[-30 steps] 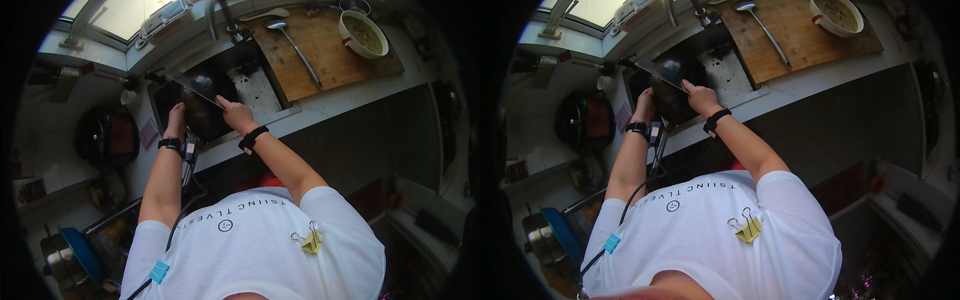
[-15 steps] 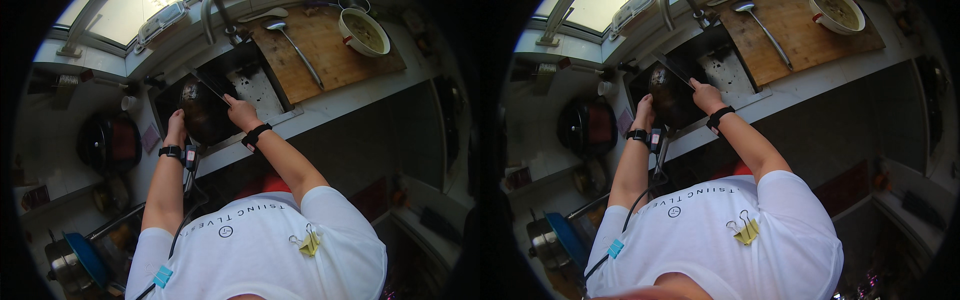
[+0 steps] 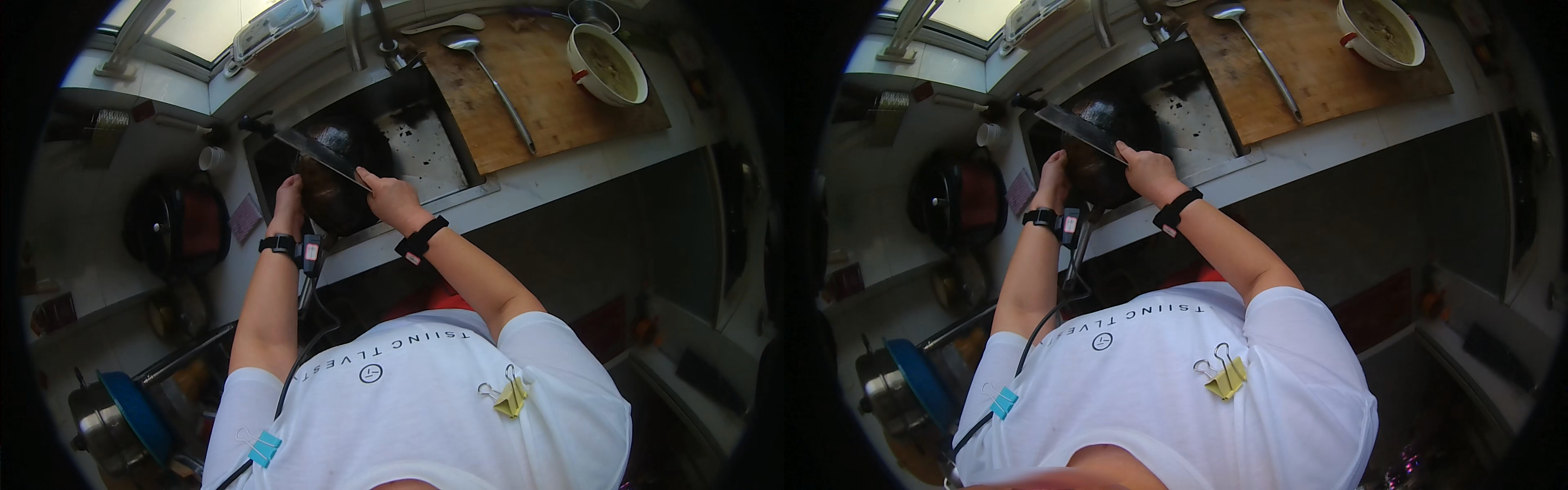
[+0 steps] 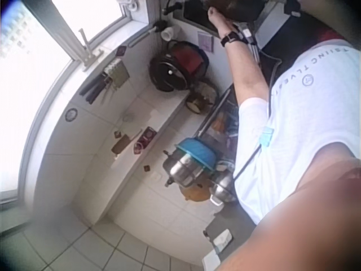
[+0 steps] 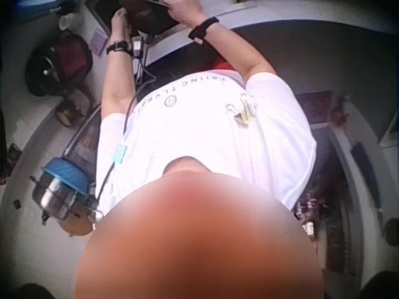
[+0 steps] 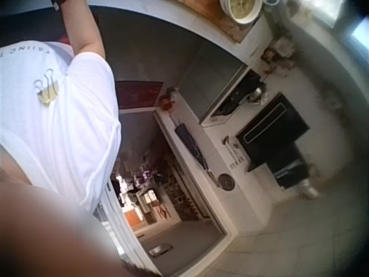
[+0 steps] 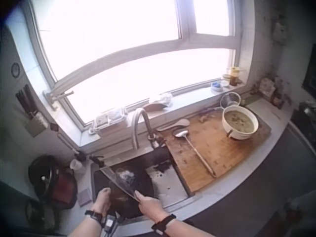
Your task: The person scrubs a wok with a knife under running water, rinses the knife, places it on a cutting board, and then opens a cabinet to retrieve a bottle of liquid.
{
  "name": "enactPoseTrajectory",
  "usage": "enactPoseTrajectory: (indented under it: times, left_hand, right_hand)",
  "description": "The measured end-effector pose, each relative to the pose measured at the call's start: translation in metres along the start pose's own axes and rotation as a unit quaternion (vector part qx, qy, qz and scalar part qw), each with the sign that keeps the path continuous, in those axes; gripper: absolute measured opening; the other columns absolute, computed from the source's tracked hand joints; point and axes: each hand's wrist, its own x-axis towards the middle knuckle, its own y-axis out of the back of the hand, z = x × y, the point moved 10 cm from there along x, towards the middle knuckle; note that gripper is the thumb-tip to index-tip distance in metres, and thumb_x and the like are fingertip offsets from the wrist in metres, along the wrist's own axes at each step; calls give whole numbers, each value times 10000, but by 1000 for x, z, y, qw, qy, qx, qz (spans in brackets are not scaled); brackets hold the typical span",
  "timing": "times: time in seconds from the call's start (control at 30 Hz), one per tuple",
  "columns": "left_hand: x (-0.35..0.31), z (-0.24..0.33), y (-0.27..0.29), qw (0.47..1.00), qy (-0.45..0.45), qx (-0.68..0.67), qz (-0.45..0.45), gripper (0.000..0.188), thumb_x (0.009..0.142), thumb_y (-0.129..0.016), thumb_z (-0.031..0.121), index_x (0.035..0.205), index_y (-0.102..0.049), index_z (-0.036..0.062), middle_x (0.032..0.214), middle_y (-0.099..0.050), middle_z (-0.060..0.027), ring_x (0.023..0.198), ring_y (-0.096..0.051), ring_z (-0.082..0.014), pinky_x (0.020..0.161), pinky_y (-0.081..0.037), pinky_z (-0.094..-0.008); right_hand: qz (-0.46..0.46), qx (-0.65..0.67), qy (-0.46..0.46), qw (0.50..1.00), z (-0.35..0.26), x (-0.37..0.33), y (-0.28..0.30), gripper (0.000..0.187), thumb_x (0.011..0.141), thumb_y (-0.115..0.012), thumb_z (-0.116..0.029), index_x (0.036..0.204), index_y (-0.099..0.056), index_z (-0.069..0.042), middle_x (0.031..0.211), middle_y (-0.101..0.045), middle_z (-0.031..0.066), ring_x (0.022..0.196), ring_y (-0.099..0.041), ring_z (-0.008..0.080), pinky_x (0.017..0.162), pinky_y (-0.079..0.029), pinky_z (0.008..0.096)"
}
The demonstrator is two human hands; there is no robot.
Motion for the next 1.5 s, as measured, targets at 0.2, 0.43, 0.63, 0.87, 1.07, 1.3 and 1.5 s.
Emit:
enactPoseTrajectory:
  times: [0.2,0.43,0.63,0.87,1.07,1.3,1.5]
  left_hand:
    - [-11,8,-7,999,-12,50,8,223,999,-479,254,1075,-599,81,928,-631,-6,824,-579,-140,749,-464,-281]
    - [-23,15,-17,998,11,49,29,214,991,-496,259,1074,-599,90,901,-608,18,812,-562,-120,716,-461,-276]
    - [-9,17,-14,999,-19,46,22,272,996,-497,218,1159,-578,16,1023,-627,-36,928,-565,-149,831,-449,-286]
    - [-11,14,-13,997,-19,68,24,271,993,-507,230,1151,-587,26,1009,-631,-29,902,-561,-132,809,-451,-283]
    - [-15,14,-16,999,-15,43,21,279,992,-512,236,1149,-593,20,967,-640,-28,873,-572,-141,789,-456,-284]
    - [-11,13,-25,999,-29,7,-19,260,1001,-487,240,1089,-607,26,954,-639,-31,853,-573,-132,762,-455,-282]
    - [-14,11,-24,999,-21,5,-33,252,1004,-474,240,1051,-618,38,922,-636,-18,814,-557,-129,742,-444,-283]
  right_hand:
    - [28,-52,-69,996,29,22,18,497,838,-535,-110,1325,-529,-208,835,-679,146,755,-652,355,664,-525,462]
    - [-17,-57,-4,998,15,29,22,470,856,-514,-131,1315,-536,-232,904,-683,148,819,-651,357,702,-520,468]
    - [-45,-53,-74,995,39,35,35,428,860,-487,-113,1266,-573,-217,953,-683,162,878,-652,365,745,-516,473]
    - [3,-49,-97,994,48,41,50,399,868,-474,-119,1237,-596,-212,944,-686,153,884,-654,358,742,-517,471]
    - [-50,-48,-50,996,49,31,38,421,856,-499,-116,1255,-591,-215,938,-681,167,869,-646,374,747,-511,481]
    - [-71,-73,-29,994,34,6,44,491,830,-537,-101,1311,-543,-198,938,-673,167,828,-638,380,709,-507,477]
    - [-91,-143,34,985,13,-16,29,514,831,-548,-95,1332,-509,-203,842,-667,146,770,-651,350,654,-516,467]
